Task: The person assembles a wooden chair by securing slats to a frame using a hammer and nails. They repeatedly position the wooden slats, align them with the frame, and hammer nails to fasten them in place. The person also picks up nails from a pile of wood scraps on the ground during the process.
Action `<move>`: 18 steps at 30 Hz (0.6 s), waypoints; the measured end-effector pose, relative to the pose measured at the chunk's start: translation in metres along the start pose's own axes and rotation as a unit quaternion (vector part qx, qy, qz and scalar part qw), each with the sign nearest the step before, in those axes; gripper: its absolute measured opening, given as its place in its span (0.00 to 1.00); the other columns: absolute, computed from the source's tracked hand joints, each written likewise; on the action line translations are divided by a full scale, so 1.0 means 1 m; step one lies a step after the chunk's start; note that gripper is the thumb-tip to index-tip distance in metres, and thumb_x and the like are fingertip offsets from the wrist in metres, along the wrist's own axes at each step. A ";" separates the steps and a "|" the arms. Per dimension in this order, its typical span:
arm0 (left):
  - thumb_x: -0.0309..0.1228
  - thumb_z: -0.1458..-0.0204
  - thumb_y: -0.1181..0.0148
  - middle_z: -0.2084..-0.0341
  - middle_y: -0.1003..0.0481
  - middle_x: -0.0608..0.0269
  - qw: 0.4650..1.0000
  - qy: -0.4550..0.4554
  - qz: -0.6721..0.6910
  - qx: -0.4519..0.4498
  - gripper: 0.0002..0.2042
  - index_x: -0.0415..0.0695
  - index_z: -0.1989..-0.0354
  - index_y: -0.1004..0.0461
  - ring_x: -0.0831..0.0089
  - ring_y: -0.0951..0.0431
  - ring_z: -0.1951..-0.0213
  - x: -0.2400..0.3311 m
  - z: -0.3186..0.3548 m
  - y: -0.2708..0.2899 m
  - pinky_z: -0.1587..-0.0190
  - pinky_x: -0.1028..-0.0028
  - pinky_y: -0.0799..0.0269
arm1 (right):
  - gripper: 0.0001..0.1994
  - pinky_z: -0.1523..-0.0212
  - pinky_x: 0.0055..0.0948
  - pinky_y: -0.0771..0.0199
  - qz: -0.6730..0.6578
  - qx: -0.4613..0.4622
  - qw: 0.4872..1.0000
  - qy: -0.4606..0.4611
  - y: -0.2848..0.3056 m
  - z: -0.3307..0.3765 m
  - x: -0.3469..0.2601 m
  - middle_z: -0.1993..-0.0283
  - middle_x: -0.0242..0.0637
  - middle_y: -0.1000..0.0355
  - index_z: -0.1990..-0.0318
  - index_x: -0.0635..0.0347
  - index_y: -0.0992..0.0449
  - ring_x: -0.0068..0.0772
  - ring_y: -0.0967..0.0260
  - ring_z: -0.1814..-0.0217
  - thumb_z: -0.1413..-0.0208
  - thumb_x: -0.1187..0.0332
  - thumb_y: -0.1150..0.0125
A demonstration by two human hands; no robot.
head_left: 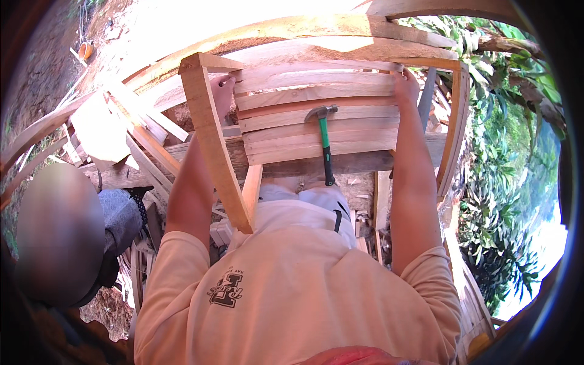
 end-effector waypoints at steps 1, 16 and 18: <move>0.37 0.41 0.38 0.63 0.17 0.51 1.000 -0.015 -0.001 0.007 0.20 0.34 0.48 0.20 0.66 0.20 0.62 -0.003 -0.004 -0.001 0.52 0.67 0.27 | 0.30 0.33 0.47 0.34 -0.005 -0.003 1.000 -0.009 0.000 0.003 -0.006 0.37 0.46 0.26 0.38 0.57 0.23 0.48 0.29 0.35 0.46 0.50 0.32; 0.33 0.46 0.27 0.81 0.33 0.78 0.982 0.104 0.087 -0.128 0.10 0.43 0.64 0.21 0.86 0.37 0.81 -0.067 0.091 0.026 0.79 0.80 0.44 | 0.21 0.60 0.34 0.18 -0.400 0.013 0.899 -0.178 0.056 0.137 0.022 0.52 0.45 0.28 0.39 0.64 0.42 0.35 0.23 0.63 0.36 0.76 0.43; 0.35 0.48 0.26 0.72 0.25 0.68 0.972 0.116 0.060 -0.195 0.13 0.41 0.62 0.20 0.79 0.28 0.70 -0.078 0.111 0.026 0.68 0.74 0.32 | 0.22 0.60 0.33 0.19 -0.375 0.012 0.904 -0.206 0.054 0.155 0.055 0.51 0.45 0.29 0.38 0.63 0.40 0.34 0.23 0.62 0.37 0.74 0.41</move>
Point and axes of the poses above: each hand's wrist, its own z-axis away from the middle knuckle, its own y-axis out of the back of the hand, x = y × z, the point moved 6 cm from there along -z, towards the middle knuckle
